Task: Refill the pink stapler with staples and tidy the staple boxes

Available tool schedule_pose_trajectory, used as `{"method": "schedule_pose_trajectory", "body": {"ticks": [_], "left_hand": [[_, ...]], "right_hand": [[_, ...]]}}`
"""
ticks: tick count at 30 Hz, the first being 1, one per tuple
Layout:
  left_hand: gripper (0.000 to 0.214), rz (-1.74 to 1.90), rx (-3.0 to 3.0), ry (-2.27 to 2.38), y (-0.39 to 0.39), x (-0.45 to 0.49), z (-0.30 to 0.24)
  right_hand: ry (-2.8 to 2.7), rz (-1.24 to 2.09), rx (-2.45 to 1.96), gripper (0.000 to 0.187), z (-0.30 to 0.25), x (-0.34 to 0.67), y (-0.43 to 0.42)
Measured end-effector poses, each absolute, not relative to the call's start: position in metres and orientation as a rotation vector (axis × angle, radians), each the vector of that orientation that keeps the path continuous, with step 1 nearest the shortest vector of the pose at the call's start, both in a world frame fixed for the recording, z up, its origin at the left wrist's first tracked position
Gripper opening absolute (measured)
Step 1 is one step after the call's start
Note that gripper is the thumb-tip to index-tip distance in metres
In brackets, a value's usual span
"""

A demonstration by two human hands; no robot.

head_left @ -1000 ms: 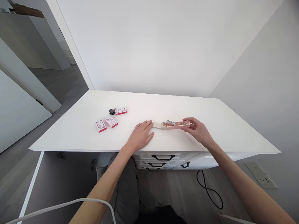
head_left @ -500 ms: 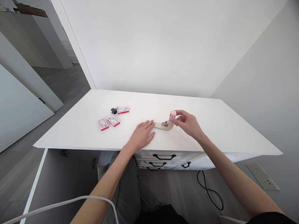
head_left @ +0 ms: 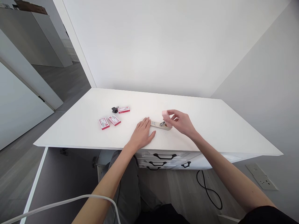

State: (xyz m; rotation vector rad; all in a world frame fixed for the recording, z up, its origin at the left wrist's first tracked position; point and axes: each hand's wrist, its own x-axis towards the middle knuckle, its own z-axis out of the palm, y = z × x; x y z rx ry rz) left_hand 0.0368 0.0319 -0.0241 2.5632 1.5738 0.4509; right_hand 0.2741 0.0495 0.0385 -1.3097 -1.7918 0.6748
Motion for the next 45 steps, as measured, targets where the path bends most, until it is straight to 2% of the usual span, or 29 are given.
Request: {"method": "schedule_pose_trajectory", "body": {"ticks": [8,17,29,34,39,45], "left_hand": [[0.061,0.468,2.573,1.616,0.031,0.037,-0.023],[0.060,0.522,2.565,1.580,0.032,0.036,-0.027],[0.059,0.534,2.535,1.566,0.032,0.034,-0.024],[0.060,0.569,2.499,1.634,0.028,0.031,-0.025],[0.058,0.634,2.531,1.719,0.024,0.023,-0.023],[0.053,0.863,2.492,1.994,0.027,-0.033,-0.012]], "right_hand": [[-1.942,0.568,-1.315,0.029,0.033,0.263,0.054],[-2.023,0.553,-1.353,0.037,0.033,0.261,0.057],[-2.214,0.390,-1.410,0.031,0.034,0.254,0.054],[-2.156,0.285,-1.575,0.035,0.017,0.276,0.037],[-1.998,0.442,-1.639,0.028,-0.002,0.293,0.025],[-1.865,0.377,-1.668,0.035,-0.017,0.310,0.021]]}}
